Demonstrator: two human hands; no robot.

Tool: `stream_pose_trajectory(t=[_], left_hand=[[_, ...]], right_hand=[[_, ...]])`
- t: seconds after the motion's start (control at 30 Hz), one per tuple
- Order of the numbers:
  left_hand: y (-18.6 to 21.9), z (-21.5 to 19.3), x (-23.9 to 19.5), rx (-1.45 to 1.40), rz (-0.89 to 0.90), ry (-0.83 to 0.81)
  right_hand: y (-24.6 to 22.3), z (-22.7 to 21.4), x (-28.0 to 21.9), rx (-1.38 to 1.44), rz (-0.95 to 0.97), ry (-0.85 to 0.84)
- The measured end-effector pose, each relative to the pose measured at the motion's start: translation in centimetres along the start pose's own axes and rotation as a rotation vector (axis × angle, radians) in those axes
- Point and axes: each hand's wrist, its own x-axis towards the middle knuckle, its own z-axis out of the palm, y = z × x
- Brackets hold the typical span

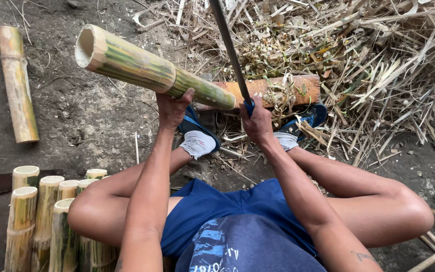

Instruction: The person sits cross-legged on the ground and uses a knife to shave the outer layer off bamboo poles. They hold each pole with one hand and scrape the surface with the knife, rotating the pole to remove the green skin. Finished poles are placed in a nearby stack.

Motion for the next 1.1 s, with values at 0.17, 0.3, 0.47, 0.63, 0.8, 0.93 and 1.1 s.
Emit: stream_pose_trajectory(t=[0.17,0.3,0.47,0.63,0.8,0.93,1.1], left_hand=[[0.7,0.3,-0.6,0.123,0.050,0.019],[1.9,-0.4,-0.4,0.070,-0.073,-0.031],[3.2,-1.6,-0.5,0.055,-0.163,-0.165],[3.3,-1.5,-0.1,0.077,-0.143,-0.222],[2.4,-1.7,-0.5,0.064,-0.121,-0.222],[2.2,-2.7,-2.3,0.039,-0.140,-0.198],[2.8,-3.3,-3.3,-0.136,-0.200,-0.237]], right_hand=[[1.5,1.4,0.0,-0.158,0.284,-0.266],[2.3,0.7,0.8,-0.224,0.157,-0.155],[1.0,0.3,-0.3,-0.028,0.170,-0.141],[1.9,1.1,-0.2,-0.232,0.135,-0.208],[5.4,1.6,-0.5,-0.235,0.123,-0.213],[7.3,2.7,-1.5,-0.258,0.060,-0.122],[8.3,2.1,0.4,-0.304,0.259,-0.235]])
